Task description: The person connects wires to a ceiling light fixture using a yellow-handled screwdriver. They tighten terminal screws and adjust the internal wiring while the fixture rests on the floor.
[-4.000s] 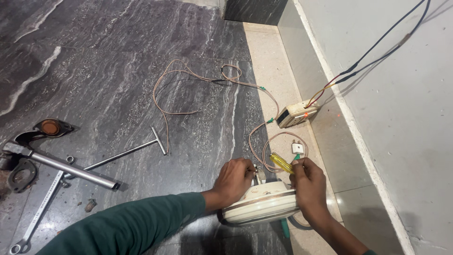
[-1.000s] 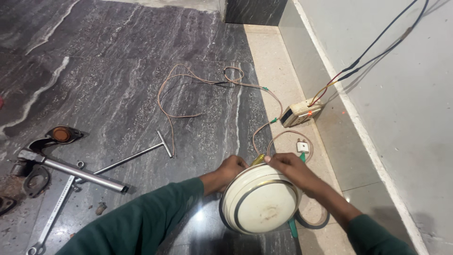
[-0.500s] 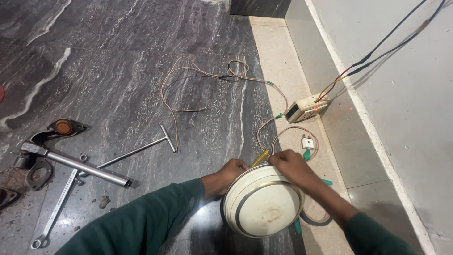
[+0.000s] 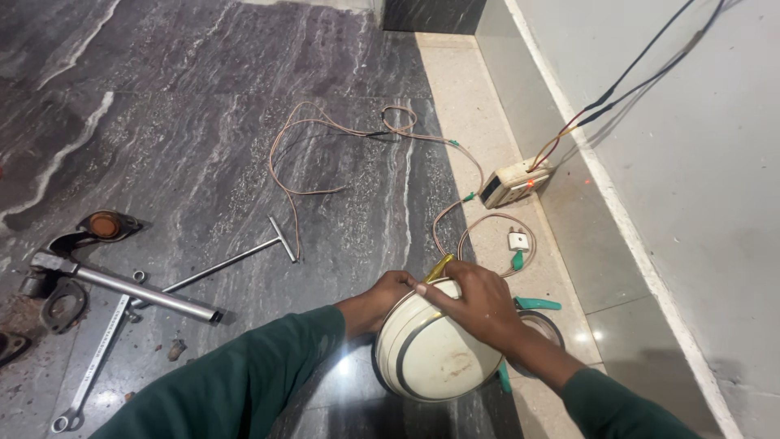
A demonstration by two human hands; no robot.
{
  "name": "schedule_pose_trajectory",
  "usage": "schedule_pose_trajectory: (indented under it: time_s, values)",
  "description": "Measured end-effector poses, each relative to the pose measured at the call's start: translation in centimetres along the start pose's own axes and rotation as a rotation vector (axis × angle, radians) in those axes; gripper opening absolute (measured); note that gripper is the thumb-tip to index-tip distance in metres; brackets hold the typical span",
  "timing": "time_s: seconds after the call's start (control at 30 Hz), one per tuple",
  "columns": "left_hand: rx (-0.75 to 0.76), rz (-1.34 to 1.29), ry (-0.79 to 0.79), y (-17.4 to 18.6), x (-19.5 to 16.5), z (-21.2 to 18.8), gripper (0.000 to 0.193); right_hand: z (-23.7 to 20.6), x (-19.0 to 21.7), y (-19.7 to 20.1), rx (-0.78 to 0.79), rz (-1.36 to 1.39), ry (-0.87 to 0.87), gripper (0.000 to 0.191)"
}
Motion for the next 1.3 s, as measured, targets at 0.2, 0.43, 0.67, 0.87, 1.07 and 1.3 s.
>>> schedule_pose_trajectory:
  time_s: [0.2, 0.43, 0.67, 0.87, 1.07, 1.3]
  values:
    - [0.059, -0.008, -0.198, -2.0, -0.3, -0.7, 0.008, -5.6, 1.5, 1.5, -0.254, -0.094, 0.440, 0.058]
    - [0.127, 0.238, -0.205, -5.7, -2.0, -3.1, 0.010, -11.1, -0.5, 0.0, -0.052, -0.362, 0.565, 0.083]
    - [0.237, 0.279, -0.037, -7.9, 0.2, -6.1, 0.012, -15.5, -2.3, -1.9, -0.035, -0.415, 0.606, 0.065]
    - [0.125, 0.152, -0.199, -7.6, 0.1, -5.2, 0.017, -14.7, -1.2, -2.1, -0.132, -0.488, 0.673, 0.064]
    - [0.092, 0.181, -0.266, -6.7, -3.3, -4.7, 0.016, -12.7, 0.4, -2.0, -0.054, -0.632, 0.657, 0.064]
    - [0.230, 0.526, -0.472, -8.5, -6.6, -6.5, 0.019, -12.7, 1.1, -3.9, 0.034, -0.547, 0.560, 0.053]
Point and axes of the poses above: each hand's wrist, its own z-axis towards the middle knuckle, its own y-axis out of the back of the hand, x = y × z, the point moved 5 cm from there along z, towards the middle knuckle, and after that the axes turned 11 degrees about -y, right-handed, at the moved point
